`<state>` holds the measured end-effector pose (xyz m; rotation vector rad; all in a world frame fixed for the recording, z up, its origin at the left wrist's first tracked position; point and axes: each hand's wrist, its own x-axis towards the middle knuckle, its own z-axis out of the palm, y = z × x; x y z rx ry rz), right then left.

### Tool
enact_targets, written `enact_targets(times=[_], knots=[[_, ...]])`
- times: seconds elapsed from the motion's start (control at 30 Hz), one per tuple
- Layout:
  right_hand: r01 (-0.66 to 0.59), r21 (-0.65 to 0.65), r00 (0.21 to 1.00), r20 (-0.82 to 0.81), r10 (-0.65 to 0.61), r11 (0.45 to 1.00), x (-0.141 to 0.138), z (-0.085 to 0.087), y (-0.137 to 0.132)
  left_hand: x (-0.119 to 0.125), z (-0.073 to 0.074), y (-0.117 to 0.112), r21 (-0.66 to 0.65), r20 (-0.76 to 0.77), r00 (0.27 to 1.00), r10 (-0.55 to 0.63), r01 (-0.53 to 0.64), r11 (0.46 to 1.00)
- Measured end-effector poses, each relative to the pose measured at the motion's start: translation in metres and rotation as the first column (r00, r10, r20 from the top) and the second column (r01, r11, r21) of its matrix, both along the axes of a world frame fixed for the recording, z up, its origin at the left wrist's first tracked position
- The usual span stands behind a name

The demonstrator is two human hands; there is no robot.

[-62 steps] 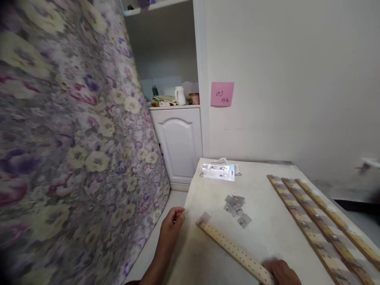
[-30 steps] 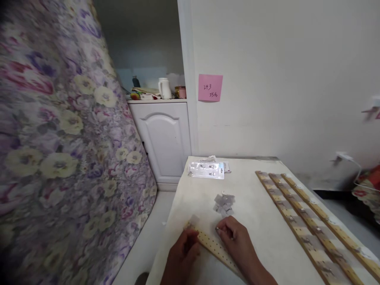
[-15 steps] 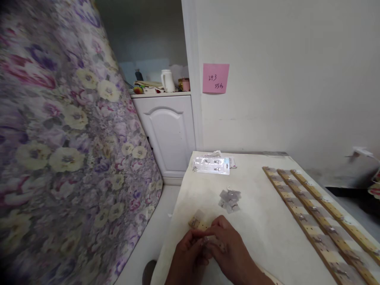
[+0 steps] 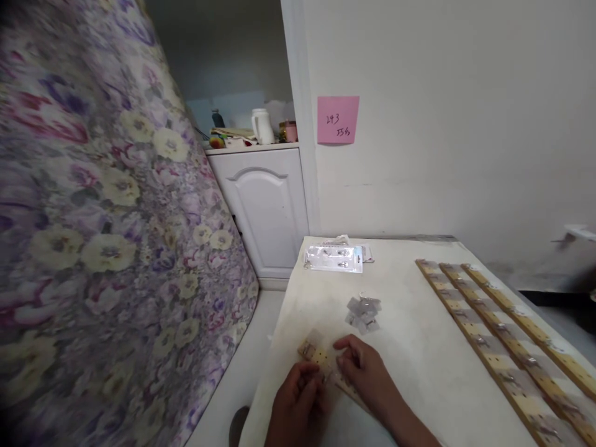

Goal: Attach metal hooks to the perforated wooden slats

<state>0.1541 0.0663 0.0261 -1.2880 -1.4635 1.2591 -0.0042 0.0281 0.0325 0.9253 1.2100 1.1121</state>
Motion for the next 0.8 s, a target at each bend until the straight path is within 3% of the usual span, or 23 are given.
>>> enact_targets(times=[0.1, 0.27, 0.5, 0.8], knots=[[0.027, 0.021, 0.997, 0.065, -0.028, 0.999, 0.003, -0.006, 0.015, -0.008, 0.009, -0.002, 0.104, -0.325, 0.945, 0.027, 0.007, 0.995], [-0.004, 0.030, 0.993, 0.119, 0.001, 1.000, 0.003, -0.012, 0.028, -0.011, 0.014, -0.003, 0.113, -0.536, 0.843, 0.048, 0.016, 0.993], [-0.019, 0.034, 0.989, 0.150, 0.014, 0.999, 0.001, -0.017, 0.027, -0.006, 0.007, 0.000, 0.090, -0.613, 0.790, 0.007, 0.062, 0.994], [-0.011, 0.023, 0.967, 0.256, 0.004, 1.000, 0.000, -0.010, 0.026, -0.002, -0.003, 0.006, 0.101, -0.677, 0.735, 0.028, 0.055, 0.993]])
